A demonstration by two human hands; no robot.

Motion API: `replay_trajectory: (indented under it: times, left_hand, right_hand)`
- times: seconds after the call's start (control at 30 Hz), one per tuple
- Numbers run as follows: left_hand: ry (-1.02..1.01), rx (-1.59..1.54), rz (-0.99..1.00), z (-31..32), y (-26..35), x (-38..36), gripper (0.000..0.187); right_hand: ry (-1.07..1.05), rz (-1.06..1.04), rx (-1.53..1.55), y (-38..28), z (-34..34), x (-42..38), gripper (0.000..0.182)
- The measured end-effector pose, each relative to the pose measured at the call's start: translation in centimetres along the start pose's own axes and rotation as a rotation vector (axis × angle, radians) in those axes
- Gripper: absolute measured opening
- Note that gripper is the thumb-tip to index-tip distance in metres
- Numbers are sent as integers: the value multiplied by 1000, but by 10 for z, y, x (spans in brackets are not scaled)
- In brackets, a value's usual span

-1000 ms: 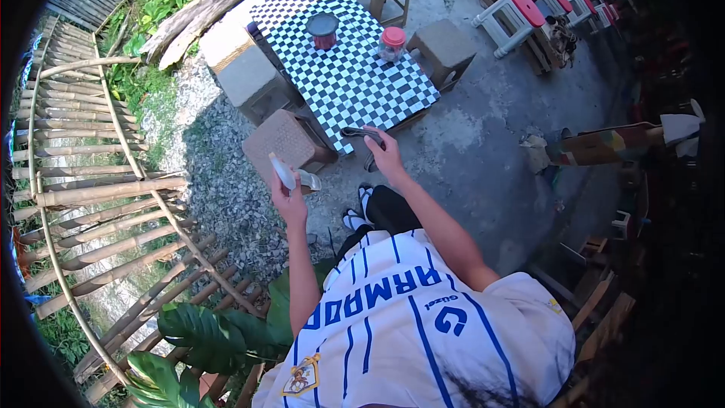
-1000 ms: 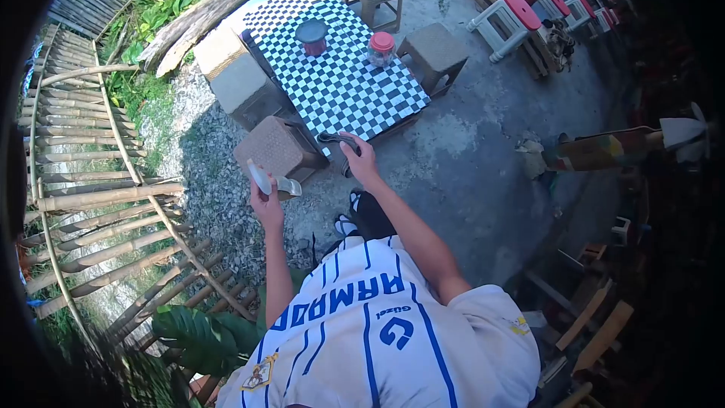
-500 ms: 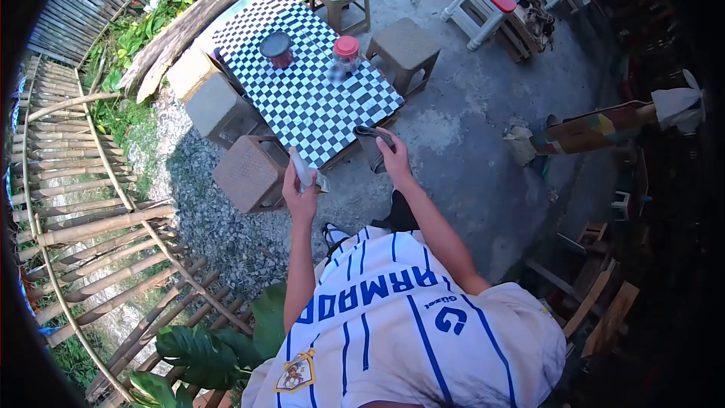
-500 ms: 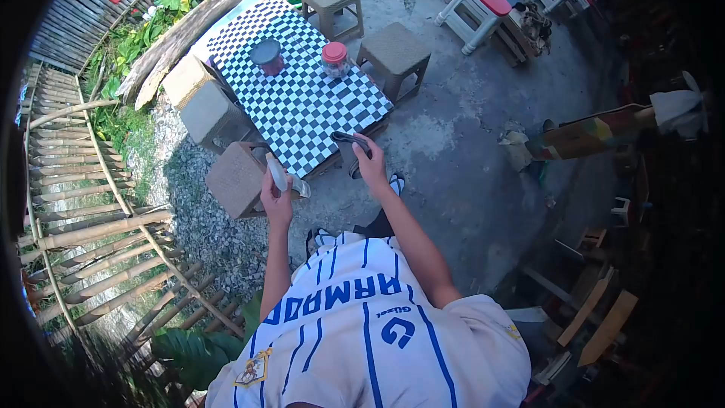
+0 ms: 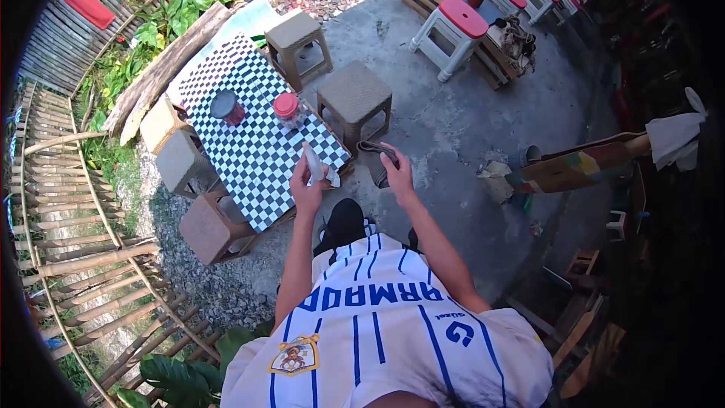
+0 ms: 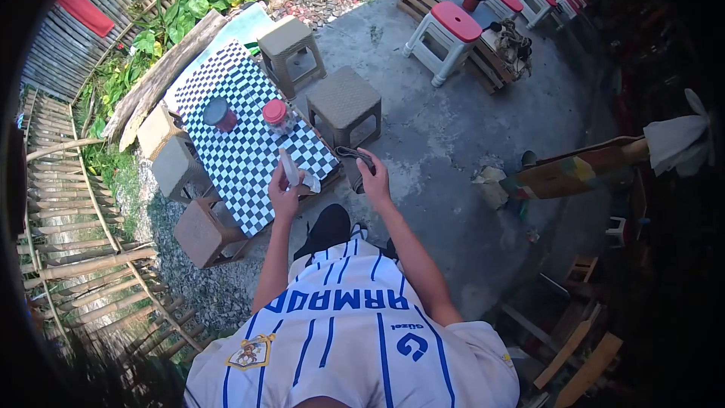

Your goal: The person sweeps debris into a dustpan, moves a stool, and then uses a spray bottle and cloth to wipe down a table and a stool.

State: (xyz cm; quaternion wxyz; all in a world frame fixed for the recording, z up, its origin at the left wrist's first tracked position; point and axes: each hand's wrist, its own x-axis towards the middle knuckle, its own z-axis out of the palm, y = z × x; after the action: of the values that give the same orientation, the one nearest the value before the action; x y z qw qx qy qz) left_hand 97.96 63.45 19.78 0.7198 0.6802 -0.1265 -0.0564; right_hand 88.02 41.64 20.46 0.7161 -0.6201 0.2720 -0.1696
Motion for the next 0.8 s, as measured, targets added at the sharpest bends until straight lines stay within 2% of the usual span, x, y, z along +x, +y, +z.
replay_trajectory:
  times: [0.1, 0.2, 0.23, 0.37, 0.5, 0.6, 0.7, 0.8]
  left_hand:
    - [-98, 20, -22, 46, -6, 26, 69]
    - [-140, 29, -43, 90, -17, 51, 69]
    - [-151, 14, 36, 106, -21, 63, 68]
    - [-180, -37, -16, 170, -34, 110, 70]
    - [-120, -28, -22, 237, -30, 154, 69]
    - [-99, -80, -29, 280, -27, 178, 70]
    - [-125, 9, -80, 316, -30, 195, 71]
    - [-116, 64, -15, 354, -29, 214, 71]
  right_hand:
    - [69, 39, 13, 1, -36, 33, 36]
    - [166, -35, 33, -5, -61, 68, 34]
    - [162, -29, 54, -9, -69, 82, 34]
    - [116, 1, 96, -21, -104, 149, 34]
    - [111, -21, 0, -41, -132, 215, 35]
    - [52, 16, 51, -64, -154, 251, 35]
    - [31, 30, 11, -69, -183, 283, 34]
    - [69, 53, 164, -85, -207, 308, 34]
